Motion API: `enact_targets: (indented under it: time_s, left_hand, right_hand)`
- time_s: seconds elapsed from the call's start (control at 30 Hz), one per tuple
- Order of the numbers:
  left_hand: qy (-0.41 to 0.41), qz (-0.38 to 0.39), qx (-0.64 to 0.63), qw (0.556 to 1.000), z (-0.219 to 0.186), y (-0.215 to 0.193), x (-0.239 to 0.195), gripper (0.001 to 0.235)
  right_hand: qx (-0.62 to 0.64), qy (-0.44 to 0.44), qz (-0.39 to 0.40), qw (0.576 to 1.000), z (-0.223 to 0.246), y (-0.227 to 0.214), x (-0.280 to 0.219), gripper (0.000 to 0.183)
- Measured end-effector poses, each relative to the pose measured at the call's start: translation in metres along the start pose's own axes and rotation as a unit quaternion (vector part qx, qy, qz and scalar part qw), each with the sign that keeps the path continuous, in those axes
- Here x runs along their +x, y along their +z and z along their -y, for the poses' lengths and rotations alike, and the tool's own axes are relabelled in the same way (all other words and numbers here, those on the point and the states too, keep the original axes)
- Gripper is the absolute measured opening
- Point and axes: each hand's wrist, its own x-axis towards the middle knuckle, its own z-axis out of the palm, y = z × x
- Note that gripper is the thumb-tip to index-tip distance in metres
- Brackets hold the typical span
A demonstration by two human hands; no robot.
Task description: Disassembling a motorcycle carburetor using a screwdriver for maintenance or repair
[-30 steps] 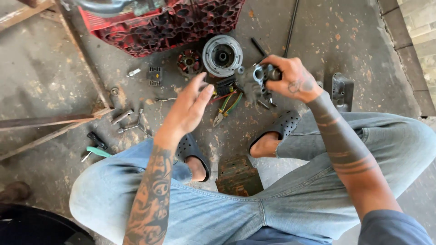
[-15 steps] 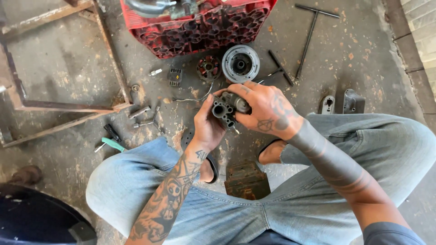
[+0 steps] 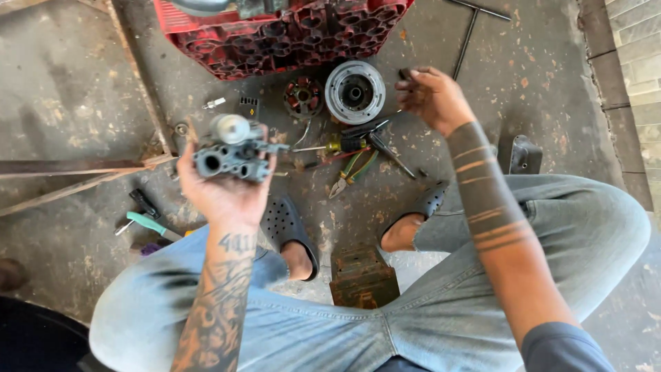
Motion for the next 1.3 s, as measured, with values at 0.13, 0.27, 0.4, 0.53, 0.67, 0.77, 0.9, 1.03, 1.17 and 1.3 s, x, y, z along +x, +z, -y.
enact_targets:
  time_s: [0.13,0.27,0.4,0.53,0.67,0.77,0.9,1.03,1.17,1.3]
  left_hand:
    - [0.027,-0.035,0.014,0.999,-0.006,-0.008,0.005,0.067]
    - [0.001,-0.167,-0.024,0.986,-0.004,-0.01,0.022,0.072]
    - [-0.026,-0.19,0.014,0.981,0.002,-0.005,0.026,0.069]
    - [-0.029,-0.201,0.015,0.979,0.008,-0.001,0.031,0.068]
    - [-0.037,-0.215,0.018,0.976,0.007,0.003,0.031,0.068]
    - [-0.034,-0.221,0.012,0.975,0.006,-0.002,0.032,0.067]
    - [-0.028,-0.228,0.005,0.973,0.005,-0.011,0.033,0.065]
    - [-0.021,-0.242,0.004,0.97,0.003,-0.015,0.033,0.063]
    - [-0.02,-0.247,0.015,0.969,0.001,-0.012,0.032,0.065]
    - [-0.018,-0.249,0.01,0.968,0.006,-0.007,0.033,0.062]
  right_hand:
    - [0.104,0.041,-0.098,0.989,-0.128,-0.07,0.079,0.009]
    - [-0.269,0.054,-0.154,0.949,-0.213,-0.08,0.127,0.023]
    - [-0.563,-0.111,-0.076,0.816,-0.195,-0.038,0.12,0.03]
    - [-0.637,-0.04,-0.062,0.767,-0.217,-0.05,0.154,0.038]
    - [-0.631,-0.064,-0.069,0.77,-0.217,-0.042,0.153,0.034]
    - [-0.632,-0.074,-0.076,0.768,-0.221,-0.044,0.157,0.03]
    - [-0.604,-0.072,-0.099,0.788,-0.218,-0.048,0.161,0.027]
    - [-0.549,-0.079,-0.197,0.809,-0.204,-0.066,0.172,0.019]
    - [-0.432,-0.155,-0.358,0.813,-0.196,-0.121,0.185,0.016]
    - [-0.392,-0.164,-0.371,0.826,-0.196,-0.123,0.18,0.016]
